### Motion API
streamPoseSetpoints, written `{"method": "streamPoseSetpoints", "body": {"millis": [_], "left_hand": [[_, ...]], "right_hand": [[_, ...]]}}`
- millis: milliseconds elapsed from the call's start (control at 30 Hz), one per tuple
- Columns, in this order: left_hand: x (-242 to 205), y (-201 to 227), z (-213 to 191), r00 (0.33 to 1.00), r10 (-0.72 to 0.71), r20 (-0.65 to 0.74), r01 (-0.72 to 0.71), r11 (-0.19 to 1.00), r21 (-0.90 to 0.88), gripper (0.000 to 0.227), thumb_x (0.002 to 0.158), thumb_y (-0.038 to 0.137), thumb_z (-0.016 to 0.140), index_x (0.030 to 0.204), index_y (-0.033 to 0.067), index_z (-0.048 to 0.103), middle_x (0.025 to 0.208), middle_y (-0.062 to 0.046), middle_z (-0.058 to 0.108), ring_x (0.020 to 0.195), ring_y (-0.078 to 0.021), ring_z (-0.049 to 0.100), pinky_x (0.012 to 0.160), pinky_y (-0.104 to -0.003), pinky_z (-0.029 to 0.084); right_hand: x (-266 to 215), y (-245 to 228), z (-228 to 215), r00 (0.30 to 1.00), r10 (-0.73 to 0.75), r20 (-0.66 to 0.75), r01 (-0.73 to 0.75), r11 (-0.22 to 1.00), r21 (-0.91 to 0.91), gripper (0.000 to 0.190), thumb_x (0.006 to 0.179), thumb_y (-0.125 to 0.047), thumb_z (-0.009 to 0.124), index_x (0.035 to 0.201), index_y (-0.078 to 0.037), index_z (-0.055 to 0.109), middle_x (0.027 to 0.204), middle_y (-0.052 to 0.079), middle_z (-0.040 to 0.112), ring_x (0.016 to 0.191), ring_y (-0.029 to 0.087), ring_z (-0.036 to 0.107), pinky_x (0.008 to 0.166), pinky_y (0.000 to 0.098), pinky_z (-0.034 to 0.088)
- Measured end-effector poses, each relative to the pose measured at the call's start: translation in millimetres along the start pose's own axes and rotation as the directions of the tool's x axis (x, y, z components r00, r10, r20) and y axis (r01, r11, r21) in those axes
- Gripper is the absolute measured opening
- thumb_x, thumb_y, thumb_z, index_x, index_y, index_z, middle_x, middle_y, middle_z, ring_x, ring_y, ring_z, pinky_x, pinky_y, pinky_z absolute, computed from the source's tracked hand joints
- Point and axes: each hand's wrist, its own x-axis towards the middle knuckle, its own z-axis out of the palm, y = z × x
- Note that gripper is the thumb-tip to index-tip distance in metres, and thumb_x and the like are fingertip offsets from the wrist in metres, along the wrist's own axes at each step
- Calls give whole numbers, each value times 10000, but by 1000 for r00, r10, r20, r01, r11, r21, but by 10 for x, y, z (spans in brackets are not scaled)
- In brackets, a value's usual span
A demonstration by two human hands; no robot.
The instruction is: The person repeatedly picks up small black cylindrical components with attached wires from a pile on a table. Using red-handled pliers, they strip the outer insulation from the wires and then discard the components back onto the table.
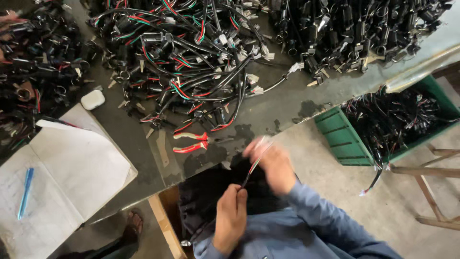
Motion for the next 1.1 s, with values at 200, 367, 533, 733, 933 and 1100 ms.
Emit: {"method": "streamPoseSetpoints", "body": {"millis": [200, 367, 533, 733, 933, 1100], "left_hand": [[81, -304, -169, 999, -16, 42, 43, 585, -810, 342, 1090, 299, 515, 882, 29, 550, 720, -24, 473, 608, -133, 373, 550, -305, 325], [90, -378, -119, 965, 25, -260, -254, 322, -912, 347, 1061, 364, 470, 903, 58, 513, 790, -53, 514, 697, -180, 459, 624, -351, 398], [162, -303, -154, 962, 101, -255, -252, -35, -967, 398, 1224, 346, 424, 1000, 41, 544, 839, -61, 518, 730, -189, 460, 644, -337, 400], [244, -271, -415, 983, -169, -70, 90, 779, -620, 339, 958, 220, 577, 1215, 13, 656, 1024, -59, 725, 940, -141, 683, 846, -300, 559], [220, -528, -160, 968, -114, -224, -3, 885, -465, 409, 899, 55, 703, 1295, -8, 619, 1094, -42, 733, 982, -103, 687, 873, -270, 553], [163, -556, -131, 967, -154, -203, 52, 899, -435, 453, 864, 35, 750, 1303, -7, 645, 977, -59, 767, 891, -102, 701, 816, -263, 565]], "right_hand": [[-195, 23, 243, 849, -470, 243, 337, 834, 436, 351, 1012, -259, 623, 1208, 25, 563, 1104, 200, 622, 1024, 275, 590, 886, 384, 487], [-492, 286, 492, 708, 123, 695, -472, 815, 337, 360, 1055, -358, 548, 1199, -29, 548, 868, 36, 631, 717, 137, 591, 677, 314, 520], [-519, 385, 511, 696, 167, 699, -367, 919, 146, 313, 1068, -344, 506, 1174, -50, 513, 781, 17, 552, 650, 93, 544, 594, 287, 494], [-401, 270, 406, 731, 143, 667, -379, 898, 223, 332, 1062, -307, 511, 1270, -58, 440, 824, 15, 515, 706, 96, 519, 629, 286, 463], [-338, 331, 444, 806, 140, 575, -322, 918, 229, 362, 1049, -285, 544, 1319, -46, 513, 910, 17, 590, 780, 110, 593, 704, 288, 528], [-400, 305, 401, 783, 273, 559, -392, 914, 102, 377, 1001, -278, 597, 1324, -86, 577, 823, 49, 613, 678, 120, 589, 617, 306, 521]]}}
